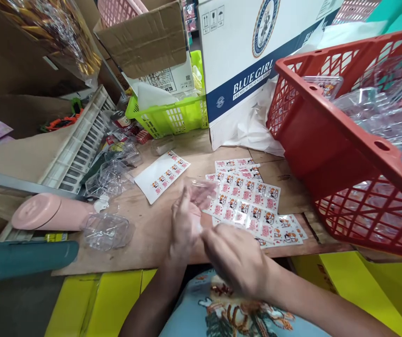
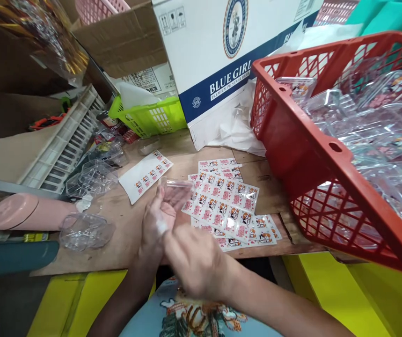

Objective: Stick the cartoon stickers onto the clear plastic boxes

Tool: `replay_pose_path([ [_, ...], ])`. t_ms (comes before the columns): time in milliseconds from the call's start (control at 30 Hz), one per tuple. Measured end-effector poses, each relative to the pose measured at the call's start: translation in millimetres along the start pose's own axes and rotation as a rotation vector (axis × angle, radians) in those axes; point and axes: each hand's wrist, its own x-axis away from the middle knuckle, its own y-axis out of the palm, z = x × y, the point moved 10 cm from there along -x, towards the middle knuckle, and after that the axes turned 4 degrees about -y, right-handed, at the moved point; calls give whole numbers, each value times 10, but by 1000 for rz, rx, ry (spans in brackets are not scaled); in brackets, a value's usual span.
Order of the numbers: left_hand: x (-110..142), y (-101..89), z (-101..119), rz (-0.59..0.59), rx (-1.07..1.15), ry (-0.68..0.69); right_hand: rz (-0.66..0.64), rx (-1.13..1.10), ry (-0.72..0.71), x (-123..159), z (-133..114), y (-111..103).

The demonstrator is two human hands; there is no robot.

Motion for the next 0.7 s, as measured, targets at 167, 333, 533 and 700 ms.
replay_pose_path([
  [167, -16, -38, 20, 13, 59, -8, 128, -208, 281, -72, 313, -245],
  [333, 37, 2, -91, 2, 51, -95, 246, -680, 747, 119, 984, -64],
  [533, 37, -29, -127, 17, 103, -51, 271, -884, 861, 225, 1069, 103],
  [700, 40, 8, -149, -11, 133, -50, 279, -876, 884, 226, 1147, 121],
])
